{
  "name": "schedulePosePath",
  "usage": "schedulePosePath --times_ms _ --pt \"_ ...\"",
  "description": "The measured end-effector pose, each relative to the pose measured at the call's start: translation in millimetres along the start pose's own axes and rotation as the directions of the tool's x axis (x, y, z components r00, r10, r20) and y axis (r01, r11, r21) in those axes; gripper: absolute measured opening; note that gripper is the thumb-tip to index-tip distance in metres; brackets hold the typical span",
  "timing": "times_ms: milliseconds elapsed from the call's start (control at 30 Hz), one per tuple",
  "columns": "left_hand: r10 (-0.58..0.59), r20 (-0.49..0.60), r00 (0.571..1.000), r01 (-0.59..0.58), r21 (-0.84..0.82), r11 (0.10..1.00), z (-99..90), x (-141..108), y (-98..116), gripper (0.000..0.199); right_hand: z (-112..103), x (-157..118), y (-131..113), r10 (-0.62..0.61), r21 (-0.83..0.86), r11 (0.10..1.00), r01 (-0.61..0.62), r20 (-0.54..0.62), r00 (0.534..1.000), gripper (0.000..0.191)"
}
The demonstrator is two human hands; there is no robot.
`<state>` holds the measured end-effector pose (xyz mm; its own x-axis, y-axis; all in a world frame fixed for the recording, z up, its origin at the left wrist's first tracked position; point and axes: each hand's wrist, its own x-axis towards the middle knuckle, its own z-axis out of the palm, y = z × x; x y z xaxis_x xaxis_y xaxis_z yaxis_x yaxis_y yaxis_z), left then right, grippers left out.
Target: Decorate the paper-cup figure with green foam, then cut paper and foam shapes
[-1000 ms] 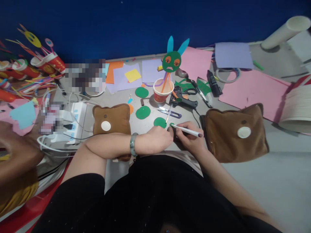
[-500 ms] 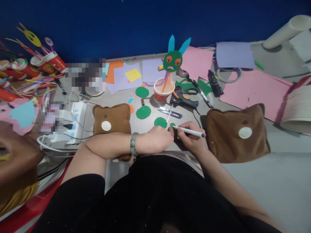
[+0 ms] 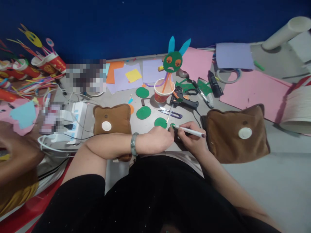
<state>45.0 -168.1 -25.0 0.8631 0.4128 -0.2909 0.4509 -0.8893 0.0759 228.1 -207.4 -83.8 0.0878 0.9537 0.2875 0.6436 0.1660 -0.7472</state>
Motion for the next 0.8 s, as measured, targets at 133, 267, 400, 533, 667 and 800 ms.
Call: schedulePosePath --times_ms 133,267,400,533,667,800 --pt "-0.006 0.028 1.000 0.006 -0.011 1.000 -0.9 1 0 0.044 0 0 0 0.002 -0.006 1.000 -0.002 0.012 1.000 0.015" --pt "-0.002 0.050 0.999 0.003 -0.037 0.999 -5.2 0 0 0.047 0 1 0 -0.010 -0.008 1.000 0.010 0.020 1.000 0.015" --pt "-0.027 0.083 0.996 0.030 -0.045 0.999 -10.3 0 1 0.048 -1 0 1 -0.020 -0.024 1.000 0.020 -0.005 1.000 0.013" --pt "-0.029 0.066 0.997 0.031 -0.030 0.999 -9.4 0 2 0.047 -1 -1 0 -0.016 -0.030 0.999 0.015 -0.027 1.000 0.014" --pt "-0.026 0.032 0.999 0.026 -0.019 0.999 -5.6 1 2 0.045 -1 0 -1 -0.006 -0.029 1.000 0.006 -0.004 1.000 0.015" --pt "-0.027 0.036 0.999 0.028 -0.015 0.999 -3.8 1 1 0.051 -1 0 0 -0.016 -0.024 1.000 0.016 -0.010 1.000 0.013"
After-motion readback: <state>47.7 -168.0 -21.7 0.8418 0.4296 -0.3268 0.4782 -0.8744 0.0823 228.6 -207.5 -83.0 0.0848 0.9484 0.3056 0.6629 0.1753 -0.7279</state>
